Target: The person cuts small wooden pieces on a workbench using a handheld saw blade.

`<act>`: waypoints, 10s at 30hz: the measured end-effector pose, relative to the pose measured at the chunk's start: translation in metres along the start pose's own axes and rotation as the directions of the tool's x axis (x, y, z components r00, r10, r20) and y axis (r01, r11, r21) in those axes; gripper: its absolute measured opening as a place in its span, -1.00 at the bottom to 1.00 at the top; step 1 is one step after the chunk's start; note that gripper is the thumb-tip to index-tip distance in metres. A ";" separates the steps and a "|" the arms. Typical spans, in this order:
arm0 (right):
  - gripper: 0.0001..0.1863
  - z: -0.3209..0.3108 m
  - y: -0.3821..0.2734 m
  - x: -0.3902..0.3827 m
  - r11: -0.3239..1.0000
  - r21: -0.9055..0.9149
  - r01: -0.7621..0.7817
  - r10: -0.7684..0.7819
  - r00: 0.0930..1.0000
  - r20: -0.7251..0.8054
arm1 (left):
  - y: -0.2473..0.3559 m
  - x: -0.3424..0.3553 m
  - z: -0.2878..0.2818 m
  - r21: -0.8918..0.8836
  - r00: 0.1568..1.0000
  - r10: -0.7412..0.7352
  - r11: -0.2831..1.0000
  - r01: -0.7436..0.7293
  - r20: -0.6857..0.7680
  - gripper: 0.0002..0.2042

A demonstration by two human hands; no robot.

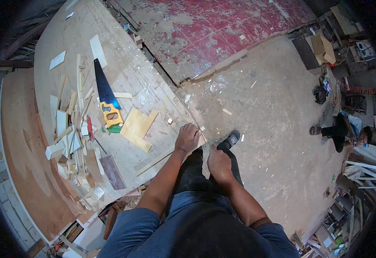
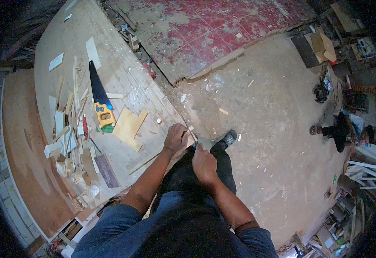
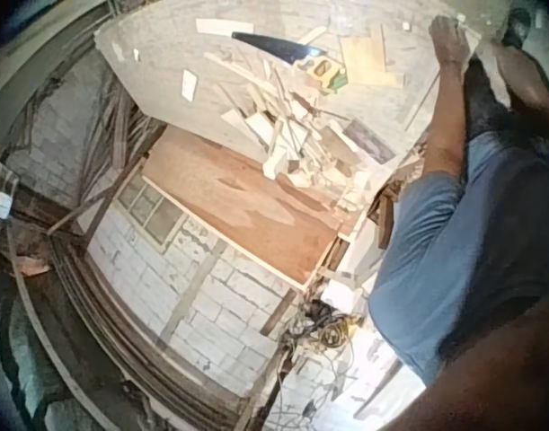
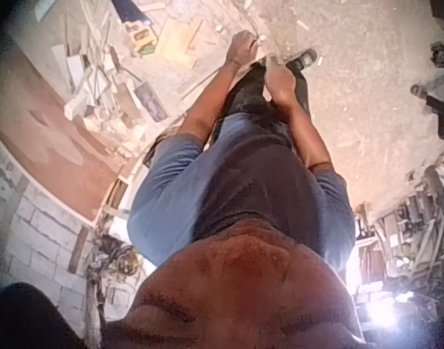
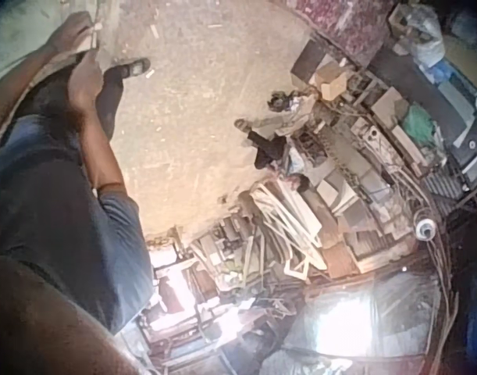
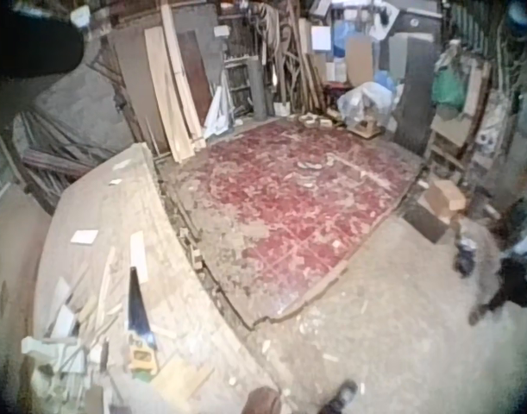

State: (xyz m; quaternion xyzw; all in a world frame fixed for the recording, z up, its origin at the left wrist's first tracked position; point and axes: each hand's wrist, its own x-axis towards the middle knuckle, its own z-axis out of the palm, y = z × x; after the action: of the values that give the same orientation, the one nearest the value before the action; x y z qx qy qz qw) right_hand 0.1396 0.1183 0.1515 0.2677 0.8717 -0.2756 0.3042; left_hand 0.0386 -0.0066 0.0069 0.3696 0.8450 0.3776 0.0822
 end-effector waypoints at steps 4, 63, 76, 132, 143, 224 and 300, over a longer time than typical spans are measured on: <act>-0.76 0.012 0.003 0.013 1.000 0.013 0.001 -0.001 1.000 -0.023 | 0.001 0.001 -0.001 0.010 0.999 -0.027 1.000 0.026 0.037 -0.83; -0.68 0.030 -0.013 0.063 0.992 0.094 -0.084 0.080 0.996 0.046 | 0.018 0.017 0.012 0.459 0.867 -0.496 0.761 0.459 -0.044 -0.68; -0.67 0.015 -0.022 0.057 0.982 0.139 -0.124 0.112 0.989 0.092 | 0.009 0.013 0.013 0.474 0.876 -0.480 0.760 0.443 -0.048 -0.68; -0.72 0.022 -0.014 0.043 0.981 0.134 -0.137 0.122 0.986 0.117 | 0.012 0.013 0.008 0.486 0.853 -0.522 0.737 0.470 -0.033 -0.69; -0.73 0.039 -0.005 0.068 0.974 0.183 -0.132 0.126 0.991 0.044 | 0.021 0.020 0.015 0.459 0.869 -0.495 0.770 0.443 -0.008 -0.69; -0.65 0.026 -0.017 0.059 0.982 0.130 -0.135 0.128 0.990 0.060 | 0.008 0.008 0.017 0.466 0.883 -0.458 0.763 0.448 -0.099 -0.65; -0.67 0.018 -0.023 0.051 0.968 0.119 -0.221 0.212 0.974 0.085 | 0.006 0.012 0.019 0.508 0.875 -0.480 0.740 0.441 -0.061 -0.63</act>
State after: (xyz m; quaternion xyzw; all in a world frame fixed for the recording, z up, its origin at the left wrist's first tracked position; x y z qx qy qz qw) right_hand 0.0977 0.1059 0.1119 0.3700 0.8064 -0.3053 0.3459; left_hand 0.0416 0.0151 -0.0003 0.1711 0.9750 0.0961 0.1039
